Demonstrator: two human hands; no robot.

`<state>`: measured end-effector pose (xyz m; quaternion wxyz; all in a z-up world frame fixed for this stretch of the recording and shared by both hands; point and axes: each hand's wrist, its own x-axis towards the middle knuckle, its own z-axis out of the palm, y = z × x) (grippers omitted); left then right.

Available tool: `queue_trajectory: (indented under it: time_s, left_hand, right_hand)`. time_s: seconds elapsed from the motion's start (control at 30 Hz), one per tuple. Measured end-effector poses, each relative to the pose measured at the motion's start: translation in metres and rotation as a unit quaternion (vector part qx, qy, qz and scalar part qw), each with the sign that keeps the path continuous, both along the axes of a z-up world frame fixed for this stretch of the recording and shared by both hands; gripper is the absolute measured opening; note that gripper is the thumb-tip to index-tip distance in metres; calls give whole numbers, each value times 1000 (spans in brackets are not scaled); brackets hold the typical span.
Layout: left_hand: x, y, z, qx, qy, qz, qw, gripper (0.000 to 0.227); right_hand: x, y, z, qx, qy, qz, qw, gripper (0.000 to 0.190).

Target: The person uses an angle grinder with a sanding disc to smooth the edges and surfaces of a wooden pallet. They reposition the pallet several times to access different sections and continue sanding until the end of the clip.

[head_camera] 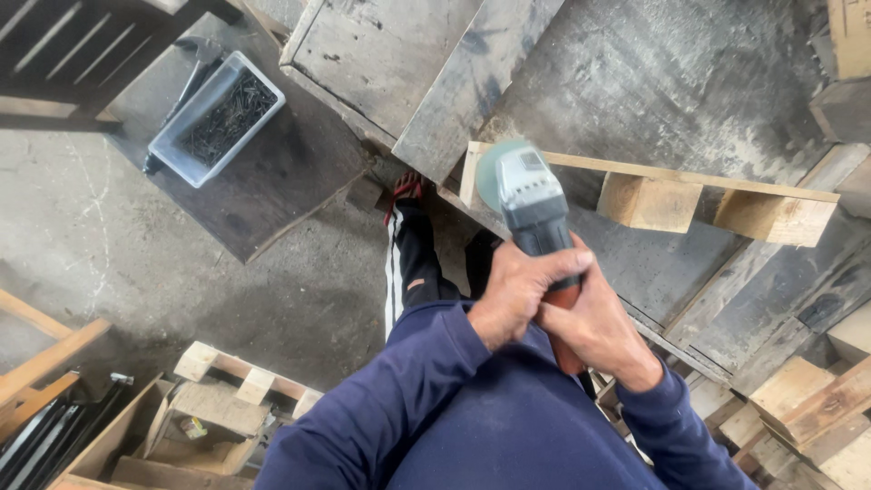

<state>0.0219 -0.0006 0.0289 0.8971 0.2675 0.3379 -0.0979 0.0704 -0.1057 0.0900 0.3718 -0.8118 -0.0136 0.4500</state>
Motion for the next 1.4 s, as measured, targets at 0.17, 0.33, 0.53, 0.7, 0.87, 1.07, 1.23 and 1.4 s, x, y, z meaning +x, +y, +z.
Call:
queue_trajectory:
  time_s: [0.17, 0.33, 0.53, 0.7, 0.87, 1.07, 1.23, 1.4]
  left_hand:
    - [3, -9, -2, 1, -22, -15, 1000, 35]
    - [10, -12, 1, 6, -14, -50, 999, 32]
    - [10, -20, -2, 11, 9, -84, 996, 31]
    - [12, -13, 0, -6, -26, -69, 997, 31]
    - [10, -1, 1, -10, 13, -63, 998, 30]
    - [-2, 4, 11, 6, 3, -37, 999, 28]
    - [-10, -2, 5, 12, 30, -26, 999, 28]
    - [-11, -2, 7, 18, 47, -2, 999, 31]
  right_hand:
    - [-1, -7, 1, 5, 1, -33, 999, 102]
    - [-2, -15, -1, -5, 11, -65, 998, 99]
    - [-5, -23, -3, -24, 17, -91, 995, 100]
    - [-2, -15, 1, 12, 13, -91, 996, 102]
    - [-1, -7, -4, -14, 16, -47, 999, 101]
    - [-7, -1, 3, 1, 20, -22, 1000, 104]
    - [-11, -5, -1, -41, 43, -21, 998, 110]
    - [-11, -6, -2, -29, 32, 8, 999, 111]
